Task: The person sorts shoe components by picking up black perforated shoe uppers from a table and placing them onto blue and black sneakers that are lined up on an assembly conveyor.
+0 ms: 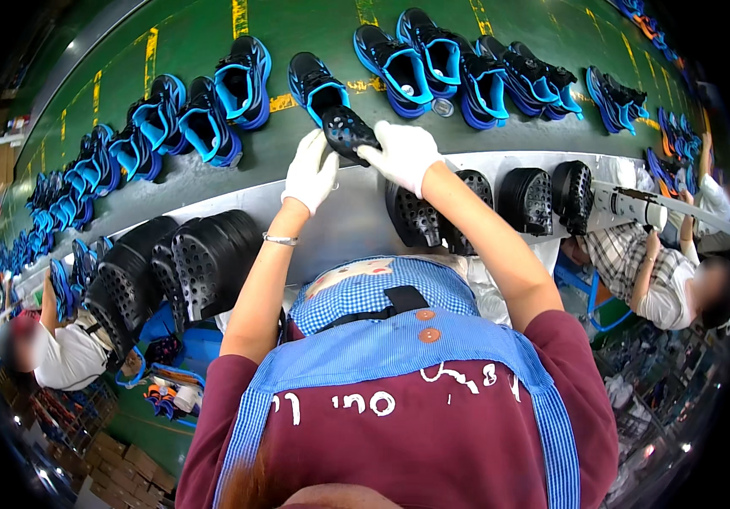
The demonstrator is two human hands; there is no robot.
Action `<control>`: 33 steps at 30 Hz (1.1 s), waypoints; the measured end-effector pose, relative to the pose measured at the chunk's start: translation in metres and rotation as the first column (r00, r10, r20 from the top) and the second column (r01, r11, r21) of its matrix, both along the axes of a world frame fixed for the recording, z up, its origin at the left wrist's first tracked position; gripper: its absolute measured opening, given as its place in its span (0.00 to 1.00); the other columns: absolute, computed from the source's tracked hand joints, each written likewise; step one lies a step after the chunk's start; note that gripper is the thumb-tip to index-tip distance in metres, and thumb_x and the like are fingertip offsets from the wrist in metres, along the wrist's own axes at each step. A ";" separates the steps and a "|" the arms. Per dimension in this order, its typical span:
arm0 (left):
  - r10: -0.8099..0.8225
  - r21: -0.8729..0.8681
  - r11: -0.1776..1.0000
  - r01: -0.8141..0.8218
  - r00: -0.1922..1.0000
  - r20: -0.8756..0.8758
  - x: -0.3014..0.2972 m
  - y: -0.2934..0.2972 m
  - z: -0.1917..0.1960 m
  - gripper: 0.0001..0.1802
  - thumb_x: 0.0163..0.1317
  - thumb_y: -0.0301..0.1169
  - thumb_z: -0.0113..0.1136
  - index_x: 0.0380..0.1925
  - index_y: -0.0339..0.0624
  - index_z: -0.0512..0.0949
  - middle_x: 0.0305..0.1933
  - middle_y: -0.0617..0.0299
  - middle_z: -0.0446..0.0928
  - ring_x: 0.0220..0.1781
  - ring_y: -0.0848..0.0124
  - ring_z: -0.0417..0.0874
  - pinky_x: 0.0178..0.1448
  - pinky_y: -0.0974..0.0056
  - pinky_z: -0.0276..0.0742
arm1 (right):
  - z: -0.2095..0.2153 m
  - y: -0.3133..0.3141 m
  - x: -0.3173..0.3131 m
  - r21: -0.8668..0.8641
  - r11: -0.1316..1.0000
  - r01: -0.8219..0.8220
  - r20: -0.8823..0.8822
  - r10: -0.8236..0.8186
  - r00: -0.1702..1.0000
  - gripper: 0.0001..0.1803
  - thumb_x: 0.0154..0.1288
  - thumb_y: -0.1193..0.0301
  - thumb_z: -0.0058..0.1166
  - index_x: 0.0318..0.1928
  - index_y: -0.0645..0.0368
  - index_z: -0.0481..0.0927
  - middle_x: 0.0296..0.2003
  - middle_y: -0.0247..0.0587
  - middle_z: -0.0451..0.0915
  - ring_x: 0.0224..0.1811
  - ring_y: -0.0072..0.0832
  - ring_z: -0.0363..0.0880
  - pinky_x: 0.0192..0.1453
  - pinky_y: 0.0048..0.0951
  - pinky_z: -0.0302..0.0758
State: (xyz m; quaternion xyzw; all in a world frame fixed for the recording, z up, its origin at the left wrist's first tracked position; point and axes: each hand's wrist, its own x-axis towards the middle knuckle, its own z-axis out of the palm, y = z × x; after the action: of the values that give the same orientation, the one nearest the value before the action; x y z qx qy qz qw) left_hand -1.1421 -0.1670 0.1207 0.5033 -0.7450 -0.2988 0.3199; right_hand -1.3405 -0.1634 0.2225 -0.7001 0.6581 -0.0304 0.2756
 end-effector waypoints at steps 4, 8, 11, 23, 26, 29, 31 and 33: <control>-0.153 0.115 0.985 0.129 0.960 0.234 0.004 -0.013 0.009 0.25 0.57 0.32 0.58 0.56 0.42 0.73 0.61 0.55 0.71 0.51 0.50 0.76 0.58 0.53 0.74 | -0.003 -0.044 0.013 0.039 0.996 -0.077 -0.097 0.080 0.992 0.23 0.61 0.53 0.52 0.34 0.64 0.79 0.30 0.56 0.82 0.36 0.50 0.82 0.43 0.45 0.78; -0.142 0.002 0.989 0.146 0.959 0.247 -0.001 -0.021 -0.002 0.25 0.56 0.32 0.59 0.56 0.42 0.72 0.60 0.57 0.71 0.48 0.55 0.78 0.53 0.56 0.77 | -0.026 -0.076 0.039 -0.008 0.998 -0.063 -0.175 0.060 0.983 0.16 0.64 0.61 0.51 0.37 0.62 0.81 0.32 0.54 0.83 0.36 0.47 0.84 0.43 0.43 0.79; -0.167 0.132 0.982 0.133 0.942 0.290 -0.013 -0.025 0.003 0.22 0.58 0.33 0.58 0.54 0.42 0.74 0.60 0.55 0.72 0.52 0.55 0.77 0.54 0.57 0.76 | -0.069 -0.083 0.049 -0.063 0.998 0.022 -0.142 -0.031 0.989 0.17 0.64 0.57 0.52 0.37 0.61 0.79 0.33 0.53 0.83 0.37 0.49 0.83 0.42 0.45 0.78; -0.415 0.620 0.776 0.117 0.835 0.361 -0.025 -0.075 -0.049 0.16 0.64 0.36 0.50 0.45 0.39 0.79 0.46 0.46 0.81 0.49 0.50 0.82 0.50 0.54 0.78 | -0.092 -0.107 0.075 0.159 0.986 0.044 -0.176 -0.016 0.984 0.15 0.62 0.61 0.51 0.38 0.58 0.84 0.38 0.53 0.83 0.41 0.48 0.83 0.48 0.44 0.78; -0.409 0.636 0.763 0.114 0.848 0.338 -0.022 -0.080 -0.053 0.16 0.64 0.36 0.50 0.46 0.41 0.80 0.47 0.48 0.81 0.49 0.50 0.82 0.50 0.55 0.78 | -0.104 -0.112 0.076 0.079 0.996 -0.049 -0.218 0.065 0.974 0.12 0.61 0.65 0.50 0.39 0.55 0.83 0.37 0.51 0.83 0.39 0.47 0.83 0.44 0.42 0.79; -0.478 0.687 0.715 0.131 0.809 0.343 -0.026 -0.093 -0.040 0.16 0.64 0.37 0.51 0.45 0.42 0.82 0.49 0.48 0.81 0.50 0.50 0.82 0.51 0.55 0.78 | -0.123 -0.117 0.073 -0.008 0.999 0.038 -0.138 -0.038 0.990 0.11 0.60 0.66 0.50 0.39 0.54 0.83 0.36 0.50 0.83 0.38 0.48 0.83 0.41 0.42 0.79; -0.472 0.705 0.704 0.086 0.799 0.374 -0.026 -0.093 -0.034 0.16 0.64 0.38 0.51 0.44 0.42 0.82 0.49 0.49 0.81 0.51 0.51 0.82 0.52 0.55 0.77 | -0.118 -0.120 0.075 0.002 1.000 0.016 -0.151 -0.015 0.988 0.11 0.61 0.66 0.49 0.37 0.55 0.83 0.36 0.51 0.83 0.37 0.48 0.83 0.41 0.43 0.78; -0.461 0.678 0.730 0.081 0.792 0.401 -0.026 -0.090 -0.033 0.16 0.64 0.38 0.51 0.45 0.43 0.82 0.49 0.49 0.81 0.51 0.52 0.82 0.52 0.55 0.77 | -0.109 -0.120 0.076 0.028 0.999 0.031 -0.151 -0.027 0.988 0.11 0.62 0.65 0.49 0.36 0.55 0.83 0.37 0.52 0.83 0.37 0.48 0.83 0.41 0.43 0.78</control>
State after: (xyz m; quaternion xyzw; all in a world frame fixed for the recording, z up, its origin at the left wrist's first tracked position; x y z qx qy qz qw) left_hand -1.1677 -0.2569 0.0879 0.5235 -0.7279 -0.4194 -0.1422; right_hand -1.2640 -0.2834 0.1134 -0.6865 0.6876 0.0286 0.2349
